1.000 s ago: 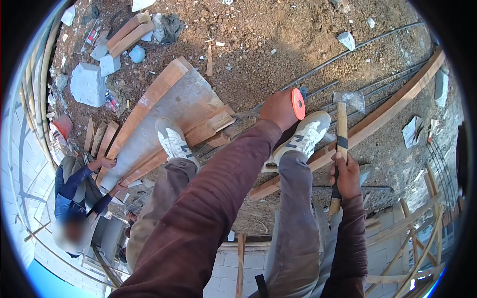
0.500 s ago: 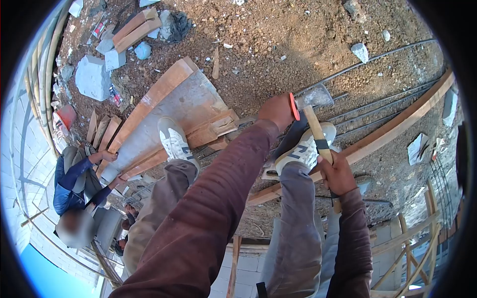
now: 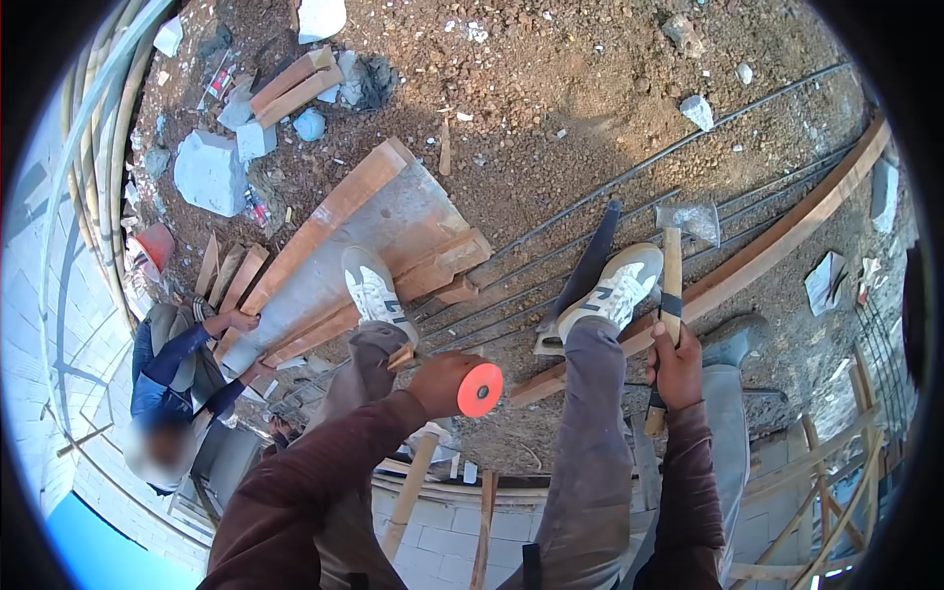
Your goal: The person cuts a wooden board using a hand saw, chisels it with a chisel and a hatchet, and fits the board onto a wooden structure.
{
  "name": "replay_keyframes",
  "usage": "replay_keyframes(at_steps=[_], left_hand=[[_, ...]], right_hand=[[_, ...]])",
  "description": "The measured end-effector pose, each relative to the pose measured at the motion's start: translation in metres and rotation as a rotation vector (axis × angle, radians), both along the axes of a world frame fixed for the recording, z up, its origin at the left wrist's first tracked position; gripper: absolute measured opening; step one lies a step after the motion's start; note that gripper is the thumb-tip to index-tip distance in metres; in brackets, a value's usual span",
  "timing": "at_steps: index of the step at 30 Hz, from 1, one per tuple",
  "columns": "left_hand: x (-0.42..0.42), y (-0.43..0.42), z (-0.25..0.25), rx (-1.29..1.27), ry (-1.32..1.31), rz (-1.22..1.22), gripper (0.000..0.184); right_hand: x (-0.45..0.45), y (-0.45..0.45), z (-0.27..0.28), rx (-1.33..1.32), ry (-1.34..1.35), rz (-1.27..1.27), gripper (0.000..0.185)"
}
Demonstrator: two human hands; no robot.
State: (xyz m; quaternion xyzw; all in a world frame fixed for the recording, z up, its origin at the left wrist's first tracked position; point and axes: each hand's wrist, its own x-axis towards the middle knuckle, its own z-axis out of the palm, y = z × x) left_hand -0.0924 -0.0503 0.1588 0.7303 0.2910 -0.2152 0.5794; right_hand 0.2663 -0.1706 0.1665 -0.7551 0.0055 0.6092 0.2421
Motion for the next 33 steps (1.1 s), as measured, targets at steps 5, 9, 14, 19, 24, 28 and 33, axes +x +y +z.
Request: replay_keyframes(at_steps=[5, 9, 14, 19, 24, 28, 33], left_hand=[[0.125, 0.016, -0.016, 0.038, -0.187, 0.062, 0.046], [0.182, 0.039, -0.079, 0.115, -0.113, 0.228, 0.036], [0.187, 0.058, -0.101, 0.124, 0.077, 0.279, 0.025], [0.178, 0.059, -0.105, 0.174, 0.084, 0.252, 0.024], [0.188, 0.056, -0.111, 0.229, 0.05, 0.326, 0.022], [0.194, 0.062, -0.12, 0.207, 0.097, 0.348, 0.023], [0.199, 0.061, -0.113, 0.26, 0.11, 0.402, 0.023]], right_hand=[[-0.021, 0.004, 0.012, -0.036, 0.003, -0.094, 0.029], [-0.013, 0.005, 0.012, -0.056, 0.0, -0.04, 0.03], [0.004, -0.003, 0.004, -0.053, -0.028, 0.048, 0.031], [0.007, -0.004, 0.002, -0.046, -0.037, 0.012, 0.031], [0.007, -0.004, 0.001, -0.031, -0.041, 0.012, 0.03], [0.006, 0.001, 0.002, -0.024, -0.026, 0.004, 0.029], [0.008, 0.009, -0.002, -0.004, -0.014, -0.018, 0.029]])
